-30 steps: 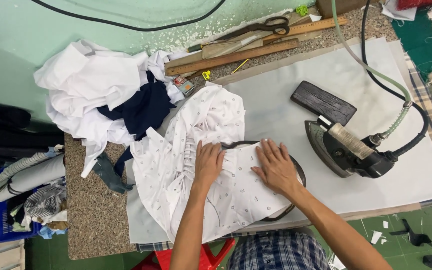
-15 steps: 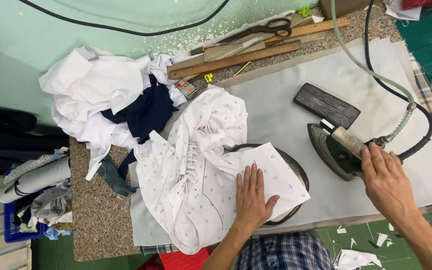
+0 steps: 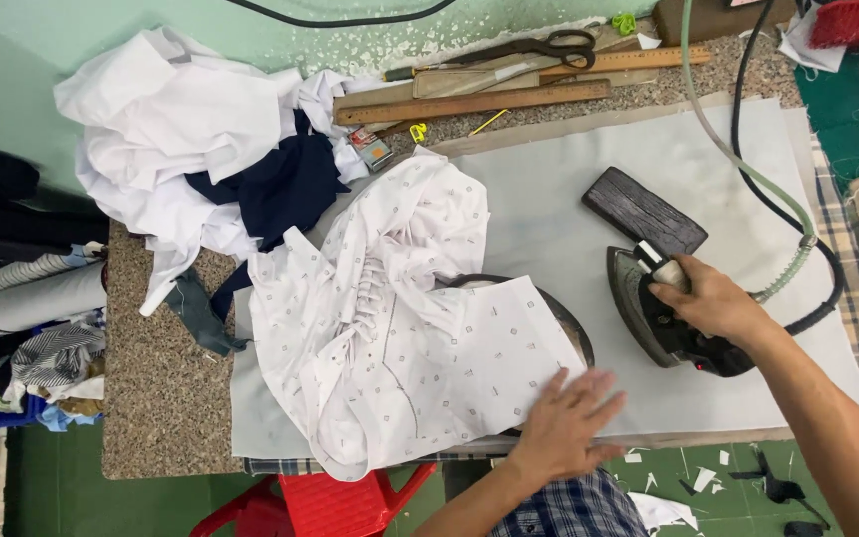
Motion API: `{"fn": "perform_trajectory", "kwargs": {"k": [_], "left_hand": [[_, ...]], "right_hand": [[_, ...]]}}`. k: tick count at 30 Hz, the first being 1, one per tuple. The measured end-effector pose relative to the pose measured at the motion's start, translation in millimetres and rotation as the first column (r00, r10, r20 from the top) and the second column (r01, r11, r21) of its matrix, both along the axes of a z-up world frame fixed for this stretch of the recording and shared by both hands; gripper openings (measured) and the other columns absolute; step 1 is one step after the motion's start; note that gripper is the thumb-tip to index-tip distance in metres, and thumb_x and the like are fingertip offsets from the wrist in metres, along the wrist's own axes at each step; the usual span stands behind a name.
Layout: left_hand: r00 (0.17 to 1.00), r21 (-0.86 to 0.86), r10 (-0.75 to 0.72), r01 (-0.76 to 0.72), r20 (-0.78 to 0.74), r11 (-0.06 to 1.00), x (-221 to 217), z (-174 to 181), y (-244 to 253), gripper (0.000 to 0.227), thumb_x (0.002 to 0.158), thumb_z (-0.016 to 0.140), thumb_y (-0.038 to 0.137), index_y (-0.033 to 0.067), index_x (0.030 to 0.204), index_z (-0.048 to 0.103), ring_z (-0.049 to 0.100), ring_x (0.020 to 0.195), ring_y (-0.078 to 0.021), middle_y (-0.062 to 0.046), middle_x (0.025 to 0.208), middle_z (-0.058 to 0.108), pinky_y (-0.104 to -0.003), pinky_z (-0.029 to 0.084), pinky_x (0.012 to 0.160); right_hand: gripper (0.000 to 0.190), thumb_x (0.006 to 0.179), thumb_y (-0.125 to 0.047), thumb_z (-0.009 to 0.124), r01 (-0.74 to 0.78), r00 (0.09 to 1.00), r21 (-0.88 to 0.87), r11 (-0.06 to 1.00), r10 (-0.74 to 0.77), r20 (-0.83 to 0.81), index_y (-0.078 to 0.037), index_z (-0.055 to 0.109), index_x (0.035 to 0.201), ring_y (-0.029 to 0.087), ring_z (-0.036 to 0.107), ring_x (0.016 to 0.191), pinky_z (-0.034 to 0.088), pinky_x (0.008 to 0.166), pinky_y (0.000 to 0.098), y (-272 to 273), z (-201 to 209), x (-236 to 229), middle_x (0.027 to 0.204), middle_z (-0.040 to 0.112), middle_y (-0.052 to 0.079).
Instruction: The person irons a white patterned shirt on a table using a steam iron. They repeatedly smooth the fabric, reposition the shirt, and use a small wooden block to press specific areas while ironing.
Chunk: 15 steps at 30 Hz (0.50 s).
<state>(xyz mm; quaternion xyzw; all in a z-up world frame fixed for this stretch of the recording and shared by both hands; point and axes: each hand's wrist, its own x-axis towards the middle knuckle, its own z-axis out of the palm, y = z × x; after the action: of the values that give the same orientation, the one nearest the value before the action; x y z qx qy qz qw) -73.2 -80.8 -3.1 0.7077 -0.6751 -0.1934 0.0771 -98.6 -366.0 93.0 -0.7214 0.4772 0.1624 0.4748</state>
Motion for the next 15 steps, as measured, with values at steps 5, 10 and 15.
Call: {"fn": "perform_trajectory", "kwargs": {"k": [5,10,15], "left_hand": [[0.972,-0.429,0.190,-0.230,-0.135,0.874,102,39,42,0.067,0.109,0.013,0.053,0.0115,0.148,0.047,0.039,0.151,-0.0336,-0.015,0.158,0.048,-0.055,0.025,0.129],[0.935,-0.464,0.314,-0.354,-0.164,0.812,238,2,50,0.045,0.108,0.044,0.026,-0.0031,0.139,0.057,0.055,0.137,-0.0379,-0.022,0.137,0.065,-0.054,0.028,0.124],[0.964,-0.387,0.166,-0.237,-0.208,0.891,290,-64,22,0.043,0.108,0.052,0.038,0.0086,0.136,0.065,0.071,0.111,-0.0225,-0.006,0.105,0.075,-0.046,0.037,0.119]], "right_hand": [[0.068,0.094,-0.044,0.055,-0.126,0.986,-0.223,0.967,0.098,-0.132,-0.016,0.039,0.154,0.044,0.060,0.123,0.047,0.098,0.0487,57,39,-18,0.134,0.065,0.023],[0.064,0.097,-0.043,0.053,-0.089,0.983,-0.231,0.969,0.047,-0.180,-0.023,0.036,0.155,0.040,0.076,0.082,0.055,0.074,0.0469,162,121,8,0.101,0.077,0.017],[0.060,0.098,-0.053,0.044,-0.194,0.975,-0.465,0.864,0.117,-0.190,-0.019,0.038,0.148,0.041,0.077,0.091,0.063,0.080,0.0531,252,44,49,0.101,0.073,0.016]]}}
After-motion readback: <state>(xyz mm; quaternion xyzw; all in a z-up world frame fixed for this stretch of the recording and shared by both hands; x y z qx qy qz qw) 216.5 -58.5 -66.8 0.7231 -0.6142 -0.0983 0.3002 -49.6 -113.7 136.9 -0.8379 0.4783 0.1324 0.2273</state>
